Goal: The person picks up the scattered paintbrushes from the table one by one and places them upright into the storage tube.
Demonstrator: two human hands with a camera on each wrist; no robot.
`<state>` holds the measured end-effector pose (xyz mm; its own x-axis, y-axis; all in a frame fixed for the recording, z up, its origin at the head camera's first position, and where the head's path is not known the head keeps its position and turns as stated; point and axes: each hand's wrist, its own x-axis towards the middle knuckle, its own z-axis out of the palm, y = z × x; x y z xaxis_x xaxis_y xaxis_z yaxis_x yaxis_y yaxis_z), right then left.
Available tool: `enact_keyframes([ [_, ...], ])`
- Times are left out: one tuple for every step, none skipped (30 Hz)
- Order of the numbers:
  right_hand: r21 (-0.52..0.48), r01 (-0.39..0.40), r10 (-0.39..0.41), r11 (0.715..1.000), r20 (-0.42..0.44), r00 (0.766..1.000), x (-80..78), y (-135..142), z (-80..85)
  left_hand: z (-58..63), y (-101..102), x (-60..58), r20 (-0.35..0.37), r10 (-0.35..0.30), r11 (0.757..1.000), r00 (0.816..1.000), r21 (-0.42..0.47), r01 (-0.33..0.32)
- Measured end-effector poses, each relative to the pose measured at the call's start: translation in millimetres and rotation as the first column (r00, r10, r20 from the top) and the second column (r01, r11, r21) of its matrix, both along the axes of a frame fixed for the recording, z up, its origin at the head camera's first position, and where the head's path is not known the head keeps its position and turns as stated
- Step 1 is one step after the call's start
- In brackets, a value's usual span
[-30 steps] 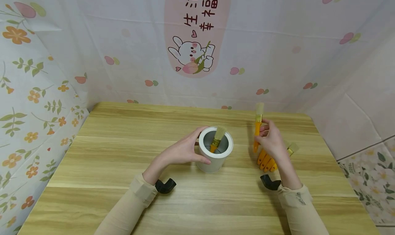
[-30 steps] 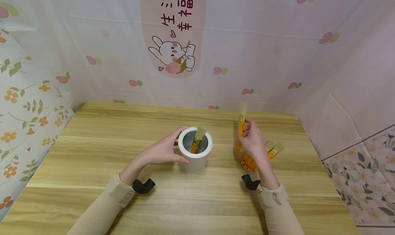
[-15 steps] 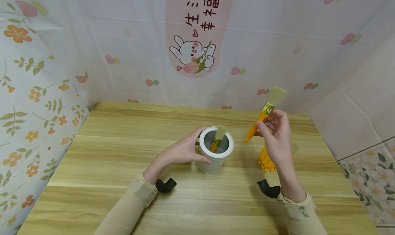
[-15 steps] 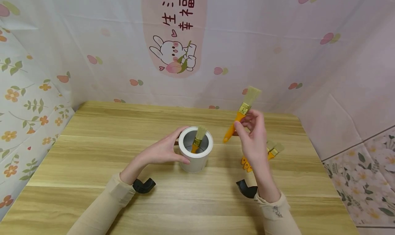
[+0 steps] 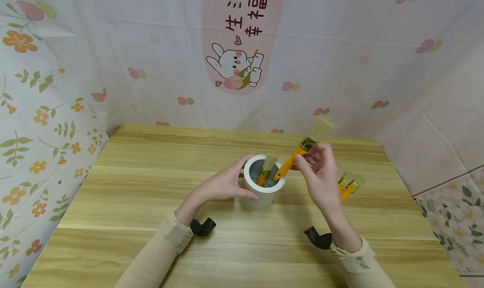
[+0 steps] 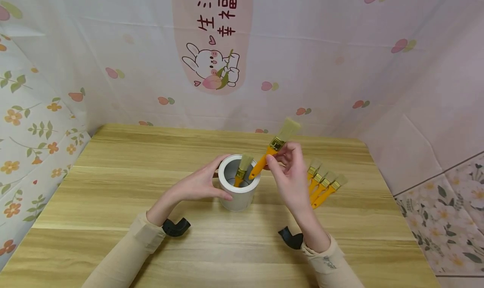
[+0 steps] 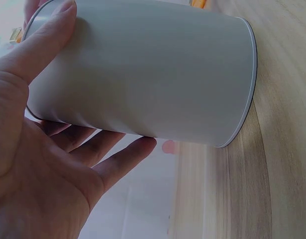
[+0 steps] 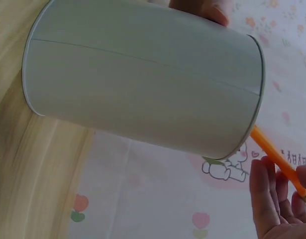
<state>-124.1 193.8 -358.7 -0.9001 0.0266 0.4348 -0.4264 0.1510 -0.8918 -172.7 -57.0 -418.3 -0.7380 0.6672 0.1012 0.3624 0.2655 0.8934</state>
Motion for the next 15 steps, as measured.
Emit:
enact_keyframes([
  [0.048, 0.013, -0.013, 0.999, 0.01, 1.0, 0.1, -1, -1.1, 0.2, 0, 0.0, 0.001, -0.001, 1.0, 1.0, 0.0, 0.001],
  [0.094, 0.024, -0.025, 0.995, 0.015, 1.0, 0.0, -1, -2.3, 0.3, 0, 0.1, 0.003, -0.001, 1.0, 1.0, -0.001, 0.001],
  [0.144, 0.038, -0.04, 0.989, 0.015, 0.999, -0.1, -1, -3.5, 0.4, 0, 0.1, 0.005, 0.0, 1.0, 1.0, -0.003, 0.0],
  [0.191, 0.05, -0.054, 0.98, 0.012, 0.998, -0.5, -1, -4.7, 0.6, 0, 0.1, 0.008, 0.0, 1.0, 1.0, -0.005, 0.0],
  [0.235, 0.061, -0.064, 0.97, 0.008, 0.998, -1.0, -1, -5.9, 0.7, 0, 0.2, 0.009, 0.0, 1.0, 1.0, -0.005, 0.0],
  [0.275, 0.071, -0.074, 0.959, 0.002, 0.997, -1.6, -1, -7.2, 0.9, 0, 0.2, 0.01, 0.001, 1.0, 1.0, -0.007, -0.001],
  [0.308, 0.08, -0.084, 0.948, -0.003, 0.997, -2.2, -1, -8.4, 1.0, -1, 0.3, 0.011, 0.0, 1.0, 1.0, -0.006, 0.0],
  [0.331, 0.086, -0.09, 0.94, -0.005, 0.996, -2.9, -1, -9.6, 1.1, -1, 0.4, 0.012, 0.0, 1.0, 1.0, -0.008, 0.0],
  [0.352, 0.093, -0.096, 0.931, -0.01, 0.995, -3.5, -1, -10.8, 1.1, -1, 0.5, 0.013, -0.001, 1.0, 1.0, -0.007, 0.001],
  [0.369, 0.098, -0.1, 0.924, -0.013, 0.995, -4.3, -1, -12.0, 1.1, -1, 0.4, 0.015, -0.003, 1.0, 1.0, -0.005, 0.003],
  [0.387, 0.104, -0.105, 0.916, -0.021, 0.994, -4.7, -1, -12.9, 0.8, -1, 0.5, 0.016, -0.006, 1.0, 1.0, -0.001, 0.006],
  [0.405, 0.112, -0.109, 0.907, -0.029, 0.994, -5.0, -1, -14.1, 0.5, -1, 0.3, 0.017, -0.007, 1.0, 1.0, 0.0, 0.007],
  [0.423, 0.119, -0.114, 0.898, -0.038, 0.993, -5.3, 0, -15.1, 0.6, -1, 0.3, 0.018, -0.009, 1.0, 1.0, 0.001, 0.009],
  [0.442, 0.129, -0.121, 0.888, -0.047, 0.992, -5.6, 0, -15.9, 0.6, -1, 0.3, 0.019, -0.01, 1.0, 1.0, 0.002, 0.01],
  [0.461, 0.14, -0.128, 0.876, -0.057, 0.99, -5.9, 0, -16.7, 0.5, -1, 0.2, 0.018, -0.011, 1.0, 1.0, 0.004, 0.011],
])
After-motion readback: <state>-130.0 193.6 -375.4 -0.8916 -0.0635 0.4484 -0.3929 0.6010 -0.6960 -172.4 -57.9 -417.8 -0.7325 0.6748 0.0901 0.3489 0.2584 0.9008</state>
